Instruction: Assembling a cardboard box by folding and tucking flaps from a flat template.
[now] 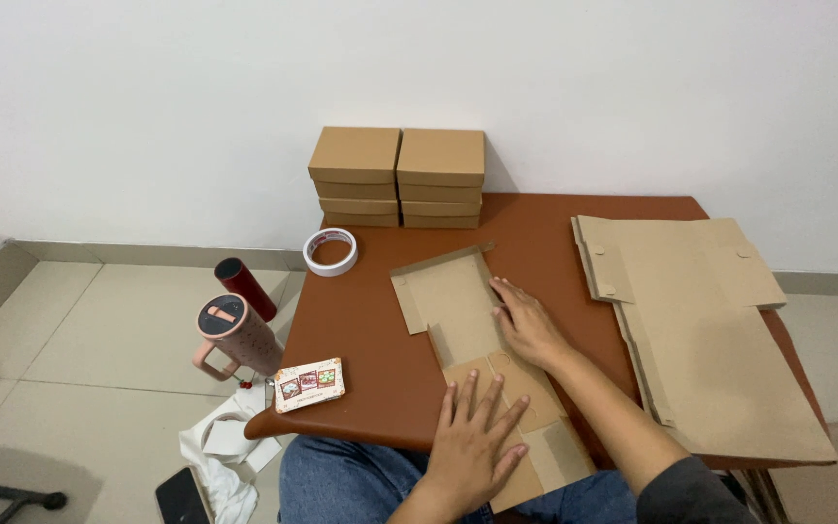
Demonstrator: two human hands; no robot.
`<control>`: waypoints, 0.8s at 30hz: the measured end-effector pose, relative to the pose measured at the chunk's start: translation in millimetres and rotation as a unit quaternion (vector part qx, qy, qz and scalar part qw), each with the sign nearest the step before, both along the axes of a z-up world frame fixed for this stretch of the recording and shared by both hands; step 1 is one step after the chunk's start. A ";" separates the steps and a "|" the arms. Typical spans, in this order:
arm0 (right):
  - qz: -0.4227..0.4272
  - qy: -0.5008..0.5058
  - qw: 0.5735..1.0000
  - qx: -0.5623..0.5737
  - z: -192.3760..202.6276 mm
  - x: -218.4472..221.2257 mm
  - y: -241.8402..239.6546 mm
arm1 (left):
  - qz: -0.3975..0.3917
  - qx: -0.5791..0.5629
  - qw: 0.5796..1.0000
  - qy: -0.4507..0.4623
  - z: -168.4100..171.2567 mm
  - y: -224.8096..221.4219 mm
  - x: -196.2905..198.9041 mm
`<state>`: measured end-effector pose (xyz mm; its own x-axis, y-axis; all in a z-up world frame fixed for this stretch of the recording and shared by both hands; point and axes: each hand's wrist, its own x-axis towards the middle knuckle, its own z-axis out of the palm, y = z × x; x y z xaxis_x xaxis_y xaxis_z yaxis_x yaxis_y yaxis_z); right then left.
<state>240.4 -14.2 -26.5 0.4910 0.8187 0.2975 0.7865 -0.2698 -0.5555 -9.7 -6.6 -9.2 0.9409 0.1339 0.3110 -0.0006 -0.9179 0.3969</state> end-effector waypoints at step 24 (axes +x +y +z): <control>-0.056 0.275 0.944 -0.171 113.0 -47.5 -87.7 | 0.063 -0.146 0.986 -0.044 17.5 21.5 -0.1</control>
